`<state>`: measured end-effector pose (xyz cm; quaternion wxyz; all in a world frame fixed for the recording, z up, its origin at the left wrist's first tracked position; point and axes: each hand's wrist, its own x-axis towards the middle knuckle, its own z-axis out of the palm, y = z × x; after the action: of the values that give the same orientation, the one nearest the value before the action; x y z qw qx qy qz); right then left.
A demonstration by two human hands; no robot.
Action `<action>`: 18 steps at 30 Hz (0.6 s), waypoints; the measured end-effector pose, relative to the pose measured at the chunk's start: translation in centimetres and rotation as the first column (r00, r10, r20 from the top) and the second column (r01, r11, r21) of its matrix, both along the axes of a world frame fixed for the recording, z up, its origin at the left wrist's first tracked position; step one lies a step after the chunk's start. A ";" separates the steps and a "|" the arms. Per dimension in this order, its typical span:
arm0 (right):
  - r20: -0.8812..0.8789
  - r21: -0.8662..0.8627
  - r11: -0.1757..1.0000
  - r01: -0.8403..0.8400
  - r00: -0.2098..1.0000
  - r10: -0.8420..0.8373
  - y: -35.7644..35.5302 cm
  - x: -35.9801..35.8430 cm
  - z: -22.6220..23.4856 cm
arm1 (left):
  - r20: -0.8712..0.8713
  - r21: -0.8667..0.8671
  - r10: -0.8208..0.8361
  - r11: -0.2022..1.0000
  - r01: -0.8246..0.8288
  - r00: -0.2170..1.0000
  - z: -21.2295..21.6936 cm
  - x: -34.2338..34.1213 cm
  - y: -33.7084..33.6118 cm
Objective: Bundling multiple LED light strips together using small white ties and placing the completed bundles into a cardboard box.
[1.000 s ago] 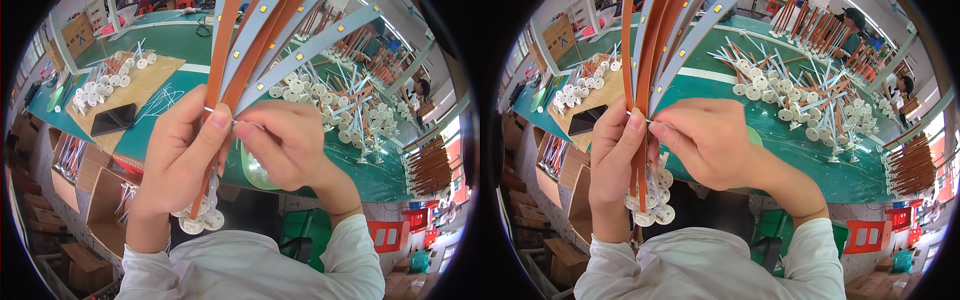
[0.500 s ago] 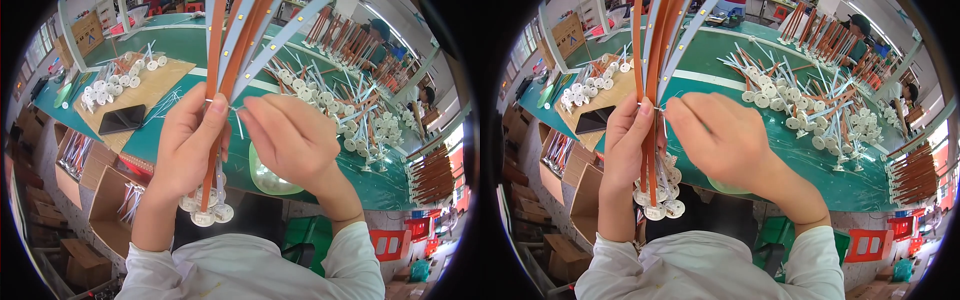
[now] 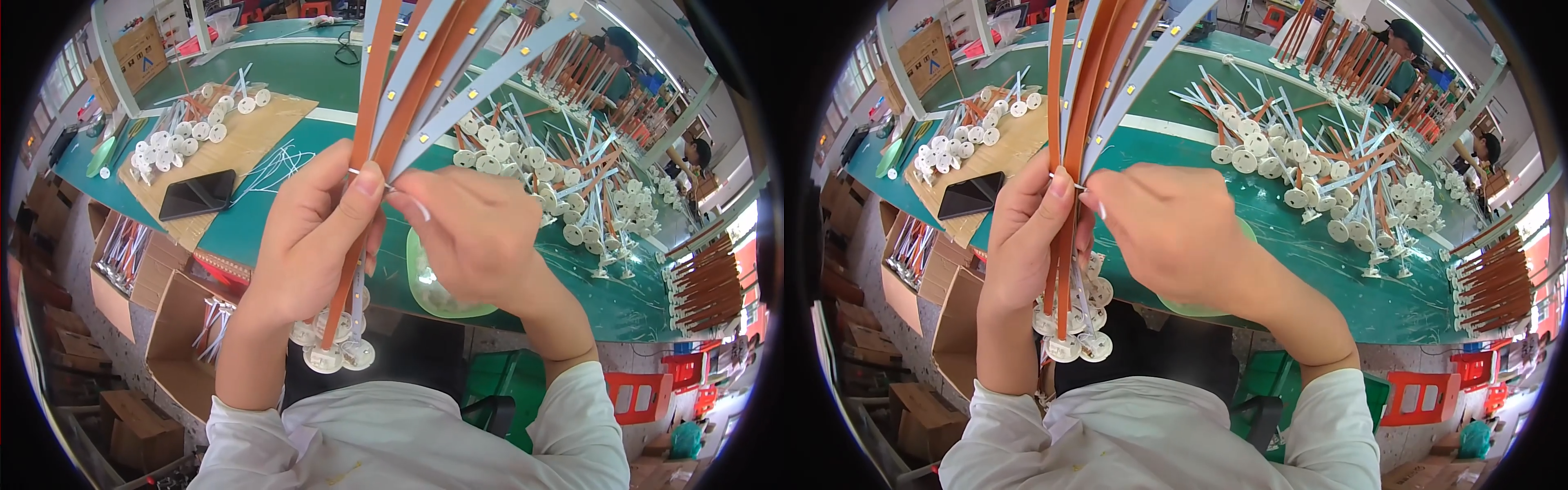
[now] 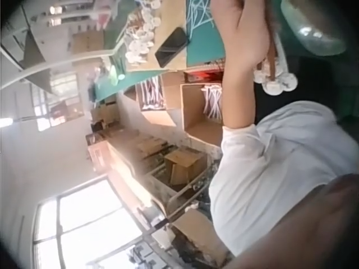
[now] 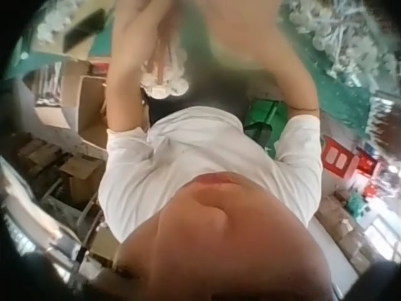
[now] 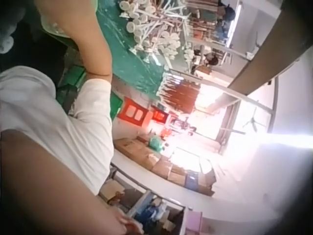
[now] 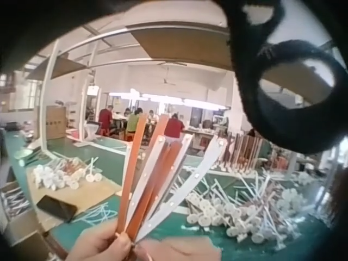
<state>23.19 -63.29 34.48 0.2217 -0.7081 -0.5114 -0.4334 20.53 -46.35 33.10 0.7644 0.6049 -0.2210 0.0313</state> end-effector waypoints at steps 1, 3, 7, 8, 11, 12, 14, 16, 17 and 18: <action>-0.286 0.077 0.997 -0.029 0.957 0.050 0.2 -0.6 0.1 | -0.002 0.001 0.007 1.000 -0.007 1.000 -0.1 0.0 0.1; -0.543 0.154 0.987 -0.034 0.832 0.113 0.3 -0.9 0.6 | 0.019 -0.021 0.014 1.000 -0.014 1.000 -0.2 0.0 0.1; -0.789 0.532 0.830 0.166 -0.258 0.557 0.3 -0.9 1.0 | 0.052 0.006 0.073 0.997 -0.074 0.996 -0.8 0.6 -0.2; -0.818 0.529 0.830 0.178 -0.156 0.554 0.7 -0.9 0.8 | 0.005 -0.029 0.085 0.996 -0.085 0.996 -0.8 0.9 -0.3; -0.847 0.532 0.821 0.207 0.150 0.510 1.9 -0.6 -0.4 | -0.048 -0.065 0.098 0.993 -0.101 0.994 -0.8 1.1 0.1; -0.737 0.517 0.837 0.180 0.591 0.328 1.9 0.0 -1.3 | -0.051 -0.069 0.094 0.993 -0.097 0.994 -0.7 1.1 0.3; -0.304 0.388 0.921 0.013 0.946 0.114 0.7 2.1 -0.9 | -0.042 -0.050 0.073 0.996 -0.075 0.996 -0.9 1.2 0.7; 0.312 0.098 0.994 -0.048 0.950 0.015 0.2 2.7 -0.5 | -0.033 -0.033 0.056 0.998 -0.057 0.998 -1.2 1.3 1.0; 0.316 0.096 0.994 -0.050 0.949 0.017 0.4 2.8 -0.5 | -0.043 -0.060 0.041 0.997 -0.043 0.998 -1.2 1.3 1.0; 0.296 0.060 0.998 -0.029 0.955 0.010 0.2 2.9 -0.6 | -0.062 -0.081 0.024 0.996 -0.029 0.998 -1.2 1.4 0.8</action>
<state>26.12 -63.09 33.89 0.1694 -0.6231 -0.5317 -0.5481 21.98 -45.54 31.90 0.7944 0.5766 -0.1882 0.0318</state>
